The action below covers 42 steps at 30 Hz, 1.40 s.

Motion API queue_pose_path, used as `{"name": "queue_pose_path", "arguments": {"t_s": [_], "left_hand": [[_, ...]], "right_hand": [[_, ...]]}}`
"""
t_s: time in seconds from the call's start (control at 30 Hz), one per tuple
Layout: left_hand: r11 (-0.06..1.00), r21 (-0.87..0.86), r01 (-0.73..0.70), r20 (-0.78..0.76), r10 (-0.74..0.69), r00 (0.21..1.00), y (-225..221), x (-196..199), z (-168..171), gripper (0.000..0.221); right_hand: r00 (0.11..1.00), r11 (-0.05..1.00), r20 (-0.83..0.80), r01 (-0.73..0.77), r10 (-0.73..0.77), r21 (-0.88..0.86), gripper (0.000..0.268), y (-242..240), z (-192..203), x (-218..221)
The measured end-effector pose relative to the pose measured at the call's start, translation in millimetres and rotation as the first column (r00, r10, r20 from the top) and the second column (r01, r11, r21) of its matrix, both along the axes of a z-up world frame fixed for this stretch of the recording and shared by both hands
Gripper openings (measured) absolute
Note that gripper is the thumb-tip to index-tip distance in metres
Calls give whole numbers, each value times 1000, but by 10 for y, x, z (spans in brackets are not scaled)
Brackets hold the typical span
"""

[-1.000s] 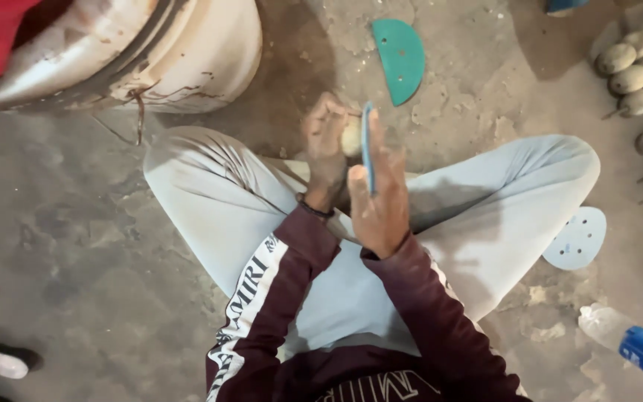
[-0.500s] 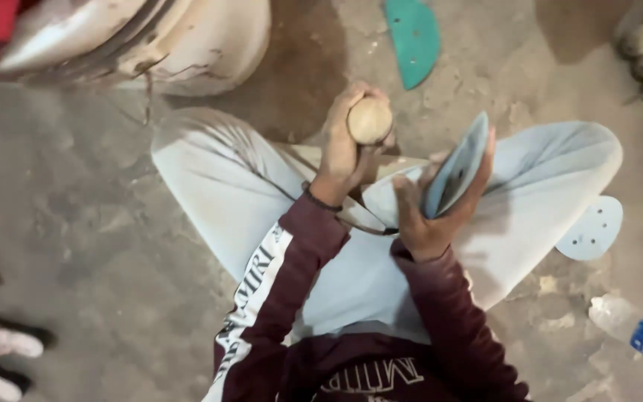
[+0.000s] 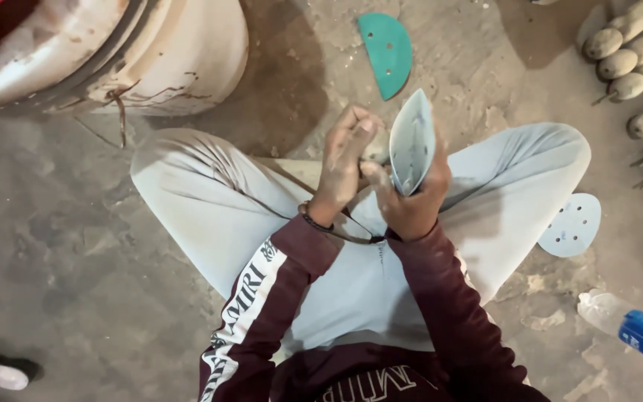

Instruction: The person sits on the floor and sands a small round wooden knob by hand, rubbing it with pieces of abrasive paper, turning the knob to work different surfaces, and occasionally switching to another abrasive piece. Finished knobs and other turned wooden parts lie on the floor around them.

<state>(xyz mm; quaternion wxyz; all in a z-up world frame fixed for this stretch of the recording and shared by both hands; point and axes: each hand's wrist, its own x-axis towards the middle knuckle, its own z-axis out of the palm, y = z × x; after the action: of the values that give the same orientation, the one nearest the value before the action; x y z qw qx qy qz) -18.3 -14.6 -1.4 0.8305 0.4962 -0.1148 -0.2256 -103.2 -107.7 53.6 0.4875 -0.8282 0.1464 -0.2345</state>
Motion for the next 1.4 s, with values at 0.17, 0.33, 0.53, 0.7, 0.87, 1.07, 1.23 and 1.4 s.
{"name": "queue_pose_path", "arguments": {"t_s": [0.17,0.33,0.53,0.7,0.87,1.07,1.23,1.4], "left_hand": [[990,-12,-142,-269,134,954,6,6,9,32],[927,287,-243,150,207,967,-45,-201,-284,31],[894,222,-389,267,329,906,6,-126,-149,24],[775,267,-573,671,277,688,87,80,93,24],[886,193,-422,222,380,898,76,-55,-126,21],[857,262,-445,212,398,892,92,-70,-122,22],[807,194,-557,426,443,789,-45,88,-199,22],[783,233,-576,474,426,771,-8,-39,-317,17]], "right_hand": [[994,993,-37,-109,107,-44,79,124,109,-2],[981,986,-176,-106,83,-127,51,126,29,305],[915,891,-372,32,156,453,66,174,37,532],[992,947,-72,-118,101,-299,55,382,102,287],[952,986,-264,-127,153,111,62,339,157,339],[975,931,-11,-214,220,-295,46,348,-95,394],[985,942,-68,-131,159,307,64,200,-159,554],[982,960,-47,-170,185,222,61,264,-227,287]]}}
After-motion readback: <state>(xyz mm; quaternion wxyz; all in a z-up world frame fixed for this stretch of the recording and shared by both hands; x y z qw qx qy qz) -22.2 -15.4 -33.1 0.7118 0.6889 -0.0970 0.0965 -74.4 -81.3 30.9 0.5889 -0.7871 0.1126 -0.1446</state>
